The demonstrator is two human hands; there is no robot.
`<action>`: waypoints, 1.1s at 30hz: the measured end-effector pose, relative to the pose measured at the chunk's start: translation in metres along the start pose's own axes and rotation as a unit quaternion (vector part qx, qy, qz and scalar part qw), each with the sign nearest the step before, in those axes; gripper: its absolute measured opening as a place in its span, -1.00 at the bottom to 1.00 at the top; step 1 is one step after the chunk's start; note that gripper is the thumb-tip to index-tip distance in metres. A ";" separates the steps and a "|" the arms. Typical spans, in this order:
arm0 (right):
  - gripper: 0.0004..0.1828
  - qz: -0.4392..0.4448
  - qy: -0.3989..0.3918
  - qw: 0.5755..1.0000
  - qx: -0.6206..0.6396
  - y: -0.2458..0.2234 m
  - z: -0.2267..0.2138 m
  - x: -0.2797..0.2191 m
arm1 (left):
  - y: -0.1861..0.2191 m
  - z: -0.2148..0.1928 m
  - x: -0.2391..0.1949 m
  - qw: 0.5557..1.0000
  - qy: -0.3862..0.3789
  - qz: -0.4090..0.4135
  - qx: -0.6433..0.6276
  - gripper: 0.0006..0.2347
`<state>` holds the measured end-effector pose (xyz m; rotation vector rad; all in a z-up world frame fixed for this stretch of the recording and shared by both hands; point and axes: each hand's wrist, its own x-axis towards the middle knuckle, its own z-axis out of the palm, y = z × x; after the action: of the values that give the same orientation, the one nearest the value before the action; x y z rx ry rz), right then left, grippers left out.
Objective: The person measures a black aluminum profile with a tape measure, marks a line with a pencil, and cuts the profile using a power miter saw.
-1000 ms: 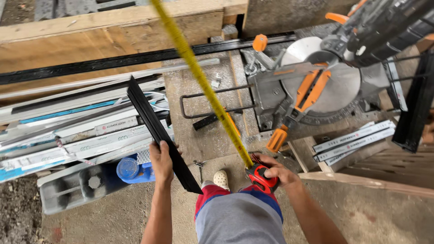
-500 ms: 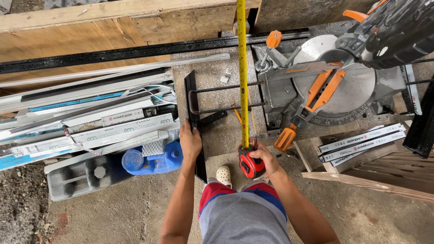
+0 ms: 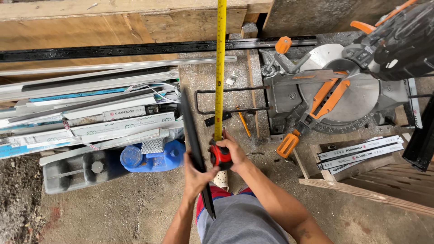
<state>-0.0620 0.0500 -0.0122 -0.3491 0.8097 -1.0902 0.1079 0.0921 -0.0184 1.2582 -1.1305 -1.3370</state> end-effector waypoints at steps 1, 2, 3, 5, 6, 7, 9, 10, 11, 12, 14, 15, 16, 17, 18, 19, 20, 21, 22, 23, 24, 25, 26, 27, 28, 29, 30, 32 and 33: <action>-0.62 -0.011 0.000 1.000 0.015 0.003 0.007 0.005 | 0.002 0.005 -0.003 1.000 -0.009 0.017 -0.010 -0.32; -0.61 -0.007 0.003 1.000 0.023 0.006 0.012 0.008 | 0.004 0.008 -0.006 0.999 -0.016 0.032 -0.020 -0.32; -0.59 -0.002 0.006 1.000 0.031 0.008 0.017 0.009 | 0.005 0.009 -0.007 0.999 -0.001 0.014 -0.045 -0.33; -0.54 -0.002 -0.014 0.999 0.029 0.010 0.025 0.010 | 0.010 0.007 -0.005 0.995 0.028 -0.017 -0.093 -0.36; -0.52 -0.006 -0.035 0.999 0.019 0.008 0.028 0.009 | 0.013 0.004 -0.004 0.996 0.021 -0.005 -0.090 -0.34; -0.49 -0.010 -0.057 0.998 0.010 0.006 0.031 0.008 | 0.016 0.001 -0.003 0.996 0.015 0.006 -0.086 -0.31; -0.46 0.002 -0.090 0.996 -0.004 0.001 0.034 0.004 | 0.021 -0.003 -0.005 0.996 0.007 0.011 -0.091 -0.30; -0.44 0.008 -0.105 0.994 -0.009 0.000 0.036 0.002 | 0.022 -0.006 -0.007 0.995 0.004 0.003 -0.097 -0.32; -0.43 0.009 -0.130 0.991 -0.004 -0.001 0.037 -0.001 | 0.023 -0.008 -0.010 0.995 0.002 -0.005 -0.104 -0.33; -0.42 0.010 -0.156 0.988 0.000 -0.003 0.038 -0.002 | 0.024 -0.010 -0.011 0.995 0.009 0.004 -0.095 -0.32; -0.44 0.014 -0.174 0.985 0.002 -0.003 0.042 -0.003 | 0.026 -0.014 -0.012 0.996 0.025 0.024 -0.076 -0.30; -0.47 0.017 -0.166 0.986 0.000 -0.002 0.046 -0.002 | 0.027 -0.017 -0.012 0.997 0.022 0.024 -0.072 -0.31; -0.51 0.022 -0.157 0.987 -0.004 -0.001 0.047 -0.003 | 0.027 -0.018 -0.012 0.997 0.020 0.022 -0.069 -0.32; -0.56 0.026 -0.127 0.992 0.007 0.003 0.050 -0.001 | 0.027 -0.019 -0.012 0.997 0.018 0.021 -0.066 -0.33; -0.59 0.028 -0.091 0.995 0.020 0.009 0.050 -0.003 | 0.026 -0.020 -0.015 0.997 0.022 0.008 -0.067 -0.32; -0.60 0.031 -0.054 0.997 0.034 0.014 0.049 -0.005 | 0.024 -0.020 -0.017 0.997 0.027 -0.006 -0.069 -0.31; -0.62 0.029 -0.051 0.998 0.019 0.017 0.047 -0.005 | 0.023 -0.021 -0.017 0.997 0.031 -0.017 -0.070 -0.29; -0.63 0.028 -0.047 0.998 0.004 0.020 0.044 -0.005 | 0.023 -0.022 -0.018 0.998 0.025 -0.010 -0.059 -0.29; -0.64 0.026 -0.042 0.999 -0.010 0.023 0.040 -0.005 | 0.022 -0.024 -0.019 0.999 0.019 -0.005 -0.047 -0.29; -0.63 0.019 -0.053 0.998 -0.025 0.025 0.035 -0.007 | 0.023 -0.028 -0.022 0.999 0.012 0.000 -0.035 -0.28; -0.62 0.008 -0.064 0.997 -0.043 0.023 0.027 -0.006 | 0.024 -0.030 -0.023 1.000 0.008 0.000 0.005 -0.22; -0.61 -0.002 -0.076 0.995 -0.061 0.020 0.019 -0.005 | 0.025 -0.033 -0.024 0.999 0.003 -0.001 0.046 -0.16; -0.59 -0.010 -0.073 0.995 -0.068 0.018 0.010 -0.006 | 0.027 -0.037 -0.025 0.996 -0.001 -0.003 0.087 -0.10; -0.58 -0.018 -0.070 0.995 -0.076 0.014 0.001 -0.006 | 0.029 -0.040 -0.025 0.991 -0.017 -0.011 0.130 -0.12; -0.56 -0.026 -0.067 0.994 -0.082 0.011 -0.009 -0.007 | 0.031 -0.043 -0.025 0.984 -0.033 -0.019 0.174 -0.13; -0.56 -0.001 -0.064 0.991 -0.117 0.008 -0.017 -0.008 | 0.032 -0.044 -0.024 0.975 -0.049 -0.027 0.217 -0.14; -0.56 0.024 -0.060 0.987 -0.149 0.005 -0.025 -0.009 | 0.034 -0.045 -0.022 0.971 -0.057 -0.041 0.230 -0.15; -0.52 0.028 0.008 0.943 -0.333 -0.007 -0.041 -0.012 | 0.036 -0.045 -0.016 0.961 -0.073 -0.068 0.257 -0.15; -0.47 0.007 0.071 0.877 -0.474 -0.017 -0.049 -0.010 | 0.037 -0.044 -0.011 0.956 -0.057 -0.047 0.284 -0.16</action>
<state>-0.1107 0.0577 -0.0300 -1.0912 1.4546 -0.6310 0.1540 0.0978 0.0177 1.6760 -1.6277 -1.2025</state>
